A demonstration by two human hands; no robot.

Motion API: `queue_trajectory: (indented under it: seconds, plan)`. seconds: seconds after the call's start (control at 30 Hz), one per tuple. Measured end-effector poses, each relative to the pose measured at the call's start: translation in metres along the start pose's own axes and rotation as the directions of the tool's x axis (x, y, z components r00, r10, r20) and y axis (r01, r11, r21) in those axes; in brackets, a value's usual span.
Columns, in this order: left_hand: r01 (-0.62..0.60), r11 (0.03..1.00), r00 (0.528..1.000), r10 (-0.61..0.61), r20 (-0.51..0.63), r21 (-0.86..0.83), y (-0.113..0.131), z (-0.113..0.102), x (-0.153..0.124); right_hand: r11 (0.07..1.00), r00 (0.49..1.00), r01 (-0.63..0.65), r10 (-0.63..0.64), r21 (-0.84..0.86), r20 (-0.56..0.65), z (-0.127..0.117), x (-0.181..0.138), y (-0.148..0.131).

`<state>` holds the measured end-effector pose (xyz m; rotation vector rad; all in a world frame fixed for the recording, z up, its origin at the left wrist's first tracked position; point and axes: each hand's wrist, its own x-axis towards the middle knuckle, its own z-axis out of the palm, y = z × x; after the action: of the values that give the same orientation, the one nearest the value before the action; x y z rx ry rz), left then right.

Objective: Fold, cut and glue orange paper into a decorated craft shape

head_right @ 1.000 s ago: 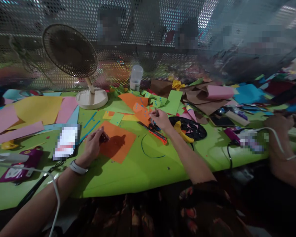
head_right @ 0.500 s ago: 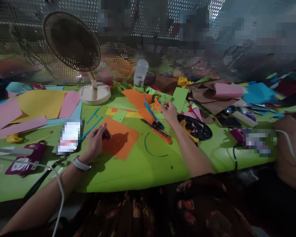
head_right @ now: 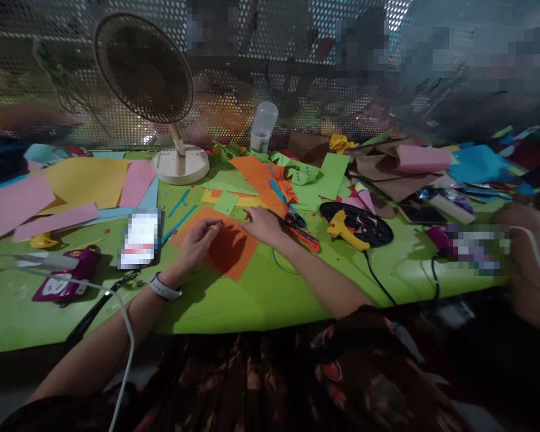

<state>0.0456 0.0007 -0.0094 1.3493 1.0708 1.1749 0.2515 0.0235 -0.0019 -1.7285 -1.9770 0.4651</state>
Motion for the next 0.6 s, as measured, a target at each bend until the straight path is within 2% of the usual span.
queue_trajectory:
  seconds: [0.1,0.17,0.3,0.43,0.5,0.6]
  plan:
    - [0.008,0.987,1.000,-0.009,0.010,0.162,-0.003,0.000,-0.001,0.989,0.998,-0.039,0.045,-0.144,0.045,-0.002,-0.015,-0.006]
    - [0.004,0.953,0.997,-0.028,0.072,0.302,-0.002,0.000,-0.003,0.983,0.993,-0.070,0.085,-0.170,0.080,-0.003,-0.023,-0.010]
    - [-0.060,0.850,0.973,-0.066,0.219,0.524,-0.001,-0.001,-0.005,0.984,0.983,-0.113,0.132,-0.141,0.131,-0.003,-0.029,-0.017]
    - [-0.133,0.765,0.957,-0.066,0.283,0.630,-0.002,-0.005,-0.004,0.993,0.983,-0.065,0.080,-0.095,0.165,-0.004,-0.028,-0.016]
    - [-0.203,0.706,0.927,-0.084,0.365,0.678,-0.002,-0.008,-0.005,0.997,0.983,-0.032,0.044,-0.070,0.178,-0.006,-0.026,-0.013]
    - [-0.379,0.556,0.842,-0.125,0.525,0.740,0.002,-0.011,-0.010,1.000,0.980,-0.017,0.019,-0.013,0.200,-0.011,-0.024,-0.008]
